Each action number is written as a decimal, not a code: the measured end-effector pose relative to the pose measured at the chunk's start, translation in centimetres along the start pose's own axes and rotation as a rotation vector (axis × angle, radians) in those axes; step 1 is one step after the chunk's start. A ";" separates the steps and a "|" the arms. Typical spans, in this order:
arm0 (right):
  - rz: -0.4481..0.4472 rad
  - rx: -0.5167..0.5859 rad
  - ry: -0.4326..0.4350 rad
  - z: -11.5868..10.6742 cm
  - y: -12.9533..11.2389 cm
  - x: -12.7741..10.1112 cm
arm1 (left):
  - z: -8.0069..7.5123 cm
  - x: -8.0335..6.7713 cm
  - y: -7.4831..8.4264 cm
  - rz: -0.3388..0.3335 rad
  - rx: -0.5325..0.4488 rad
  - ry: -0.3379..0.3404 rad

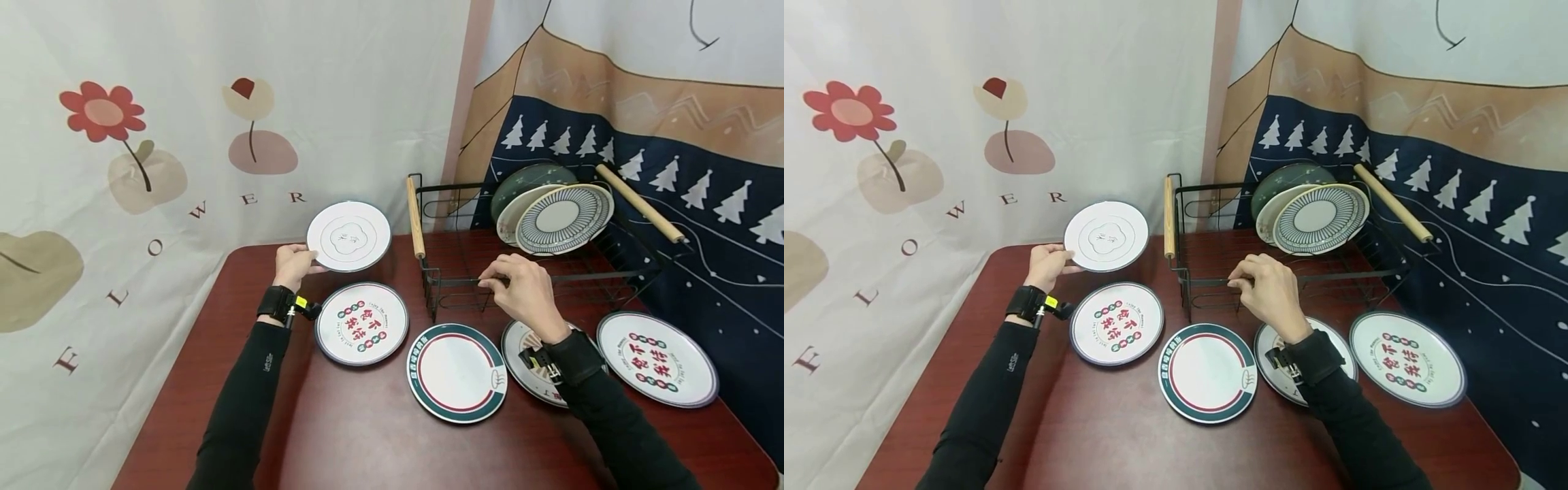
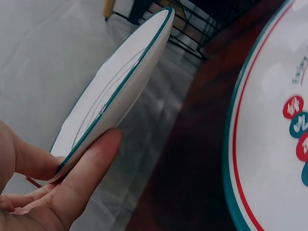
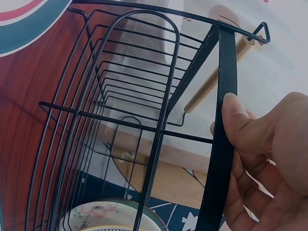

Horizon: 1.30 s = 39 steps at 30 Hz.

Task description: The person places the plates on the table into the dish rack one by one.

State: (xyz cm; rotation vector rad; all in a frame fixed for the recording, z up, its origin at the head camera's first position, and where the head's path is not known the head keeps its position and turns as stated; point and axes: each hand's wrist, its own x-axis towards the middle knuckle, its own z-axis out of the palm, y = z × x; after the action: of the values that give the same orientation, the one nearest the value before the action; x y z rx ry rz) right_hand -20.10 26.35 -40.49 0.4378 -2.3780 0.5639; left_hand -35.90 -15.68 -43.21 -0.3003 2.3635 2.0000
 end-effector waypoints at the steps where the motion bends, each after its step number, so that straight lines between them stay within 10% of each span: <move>1: 0.001 0.000 -0.001 0.0 0.0 0.0 | -0.1 -0.2 0.2 0.010 -0.005 0.003; 39: -0.038 0.133 -0.159 -1.8 1.1 0.8 | 1.2 -8.5 6.6 0.293 -0.107 -0.055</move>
State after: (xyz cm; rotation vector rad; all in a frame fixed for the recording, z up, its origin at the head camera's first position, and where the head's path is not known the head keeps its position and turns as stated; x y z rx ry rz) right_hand -20.27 28.08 -38.98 0.6060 -2.4854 0.6959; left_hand -28.79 -12.36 -35.74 0.1061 2.3889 2.2265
